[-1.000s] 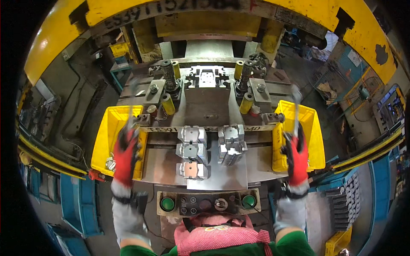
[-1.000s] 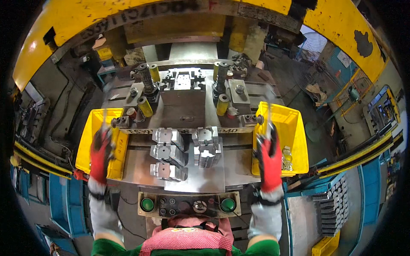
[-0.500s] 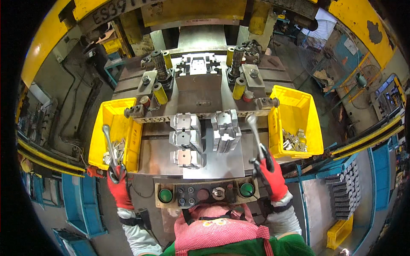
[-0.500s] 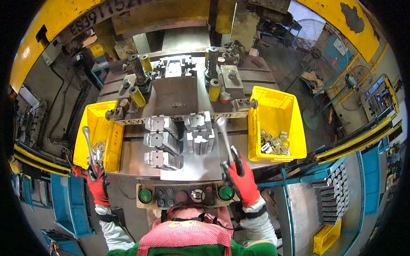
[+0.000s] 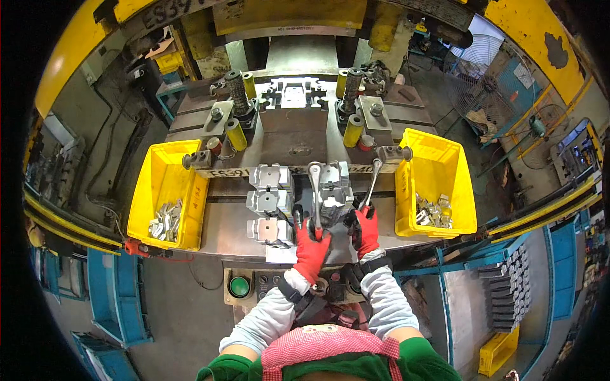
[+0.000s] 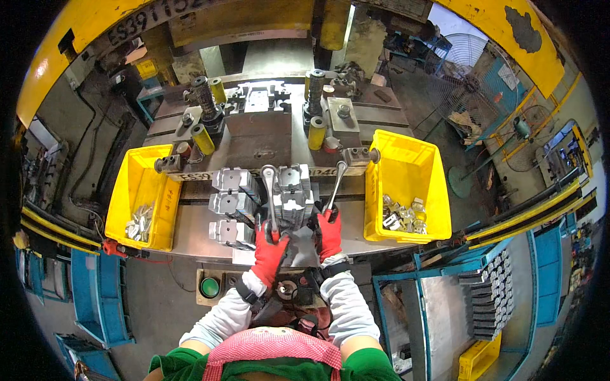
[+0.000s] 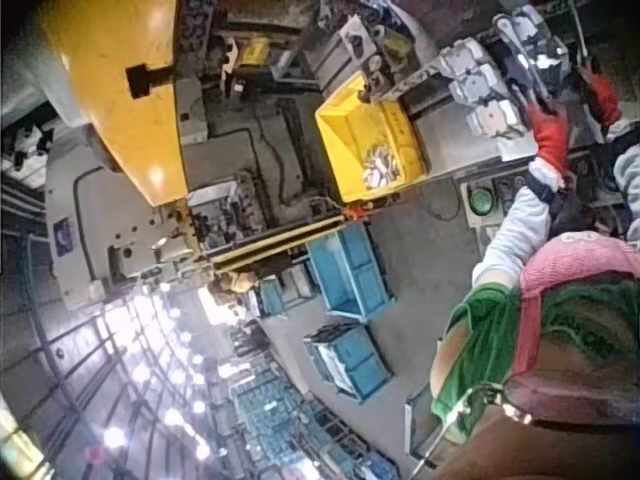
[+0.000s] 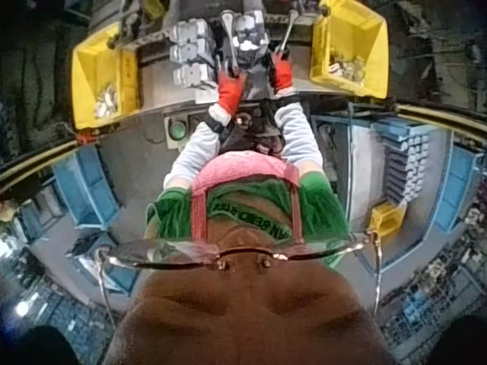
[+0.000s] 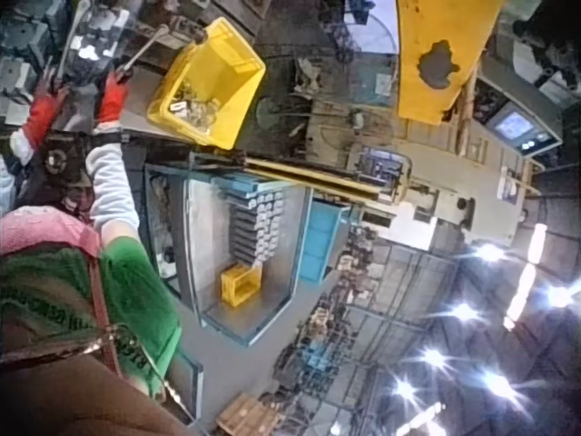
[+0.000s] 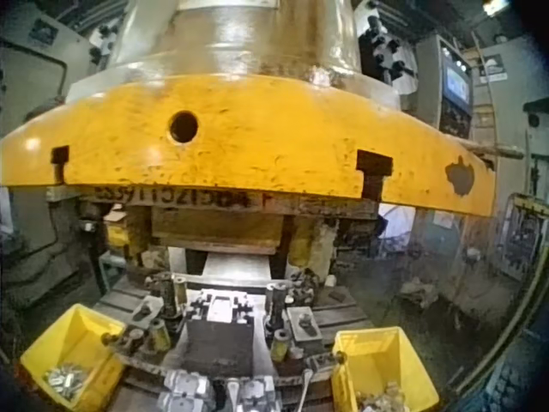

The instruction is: Operating a large industrial stamping press to shape or cut small metal components.

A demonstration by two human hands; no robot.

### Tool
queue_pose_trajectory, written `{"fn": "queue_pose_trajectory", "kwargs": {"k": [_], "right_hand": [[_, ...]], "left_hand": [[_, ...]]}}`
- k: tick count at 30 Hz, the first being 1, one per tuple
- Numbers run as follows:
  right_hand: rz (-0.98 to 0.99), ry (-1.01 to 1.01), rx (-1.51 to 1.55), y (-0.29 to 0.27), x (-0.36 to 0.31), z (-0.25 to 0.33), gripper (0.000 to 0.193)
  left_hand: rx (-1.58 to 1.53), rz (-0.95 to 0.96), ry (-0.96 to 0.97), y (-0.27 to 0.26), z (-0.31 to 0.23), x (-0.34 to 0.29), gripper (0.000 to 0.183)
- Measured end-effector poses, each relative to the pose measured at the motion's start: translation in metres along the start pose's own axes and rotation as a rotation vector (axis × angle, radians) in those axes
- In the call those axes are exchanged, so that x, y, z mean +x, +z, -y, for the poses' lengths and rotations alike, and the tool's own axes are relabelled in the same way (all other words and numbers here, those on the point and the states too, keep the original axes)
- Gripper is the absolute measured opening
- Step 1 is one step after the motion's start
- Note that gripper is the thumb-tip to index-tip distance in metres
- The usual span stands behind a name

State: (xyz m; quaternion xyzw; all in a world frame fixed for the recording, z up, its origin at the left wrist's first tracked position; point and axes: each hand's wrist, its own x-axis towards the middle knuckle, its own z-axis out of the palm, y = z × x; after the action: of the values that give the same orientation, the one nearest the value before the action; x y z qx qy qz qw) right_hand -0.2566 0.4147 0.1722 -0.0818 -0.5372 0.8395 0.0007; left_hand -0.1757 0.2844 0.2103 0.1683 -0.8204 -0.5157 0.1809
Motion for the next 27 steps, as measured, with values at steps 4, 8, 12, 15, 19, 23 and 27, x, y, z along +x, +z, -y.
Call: {"fn": "queue_pose_trajectory", "kwargs": {"k": [4,8,12,15,19,23,27], "right_hand": [[-0.091,-0.044,-0.177,0.002,0.0,-0.009,0.018],[-0.052,-0.017,-0.076,0.0,0.0,-0.016,0.029],[-0.015,0.004,-0.01,-0.001,-0.001,-0.021,0.033],[-0.063,-0.208,-0.316,-0.005,-0.004,-0.026,0.035],[-0.06,-0.033,-0.251,-0.013,-0.007,-0.039,0.038],[-0.075,-0.164,-0.326,-0.005,-0.01,-0.033,0.034],[-0.115,-0.017,-0.043,0.007,-0.036,0.034,0.038]], "left_hand": [[-0.496,0.24,-0.284,0.004,0.025,0.015,0.058],[-0.22,-0.002,0.244,0.014,0.032,0.011,0.04],[-0.438,0.205,-0.199,0.01,0.038,0.002,0.055],[-0.449,0.142,-0.125,0.01,0.044,-0.003,0.055],[-0.42,0.109,-0.12,0.013,0.058,-0.009,0.057],[-0.484,0.113,-0.183,0.014,0.062,-0.009,0.059],[-0.311,0.167,-0.195,-0.004,0.033,-0.008,0.056]]}}
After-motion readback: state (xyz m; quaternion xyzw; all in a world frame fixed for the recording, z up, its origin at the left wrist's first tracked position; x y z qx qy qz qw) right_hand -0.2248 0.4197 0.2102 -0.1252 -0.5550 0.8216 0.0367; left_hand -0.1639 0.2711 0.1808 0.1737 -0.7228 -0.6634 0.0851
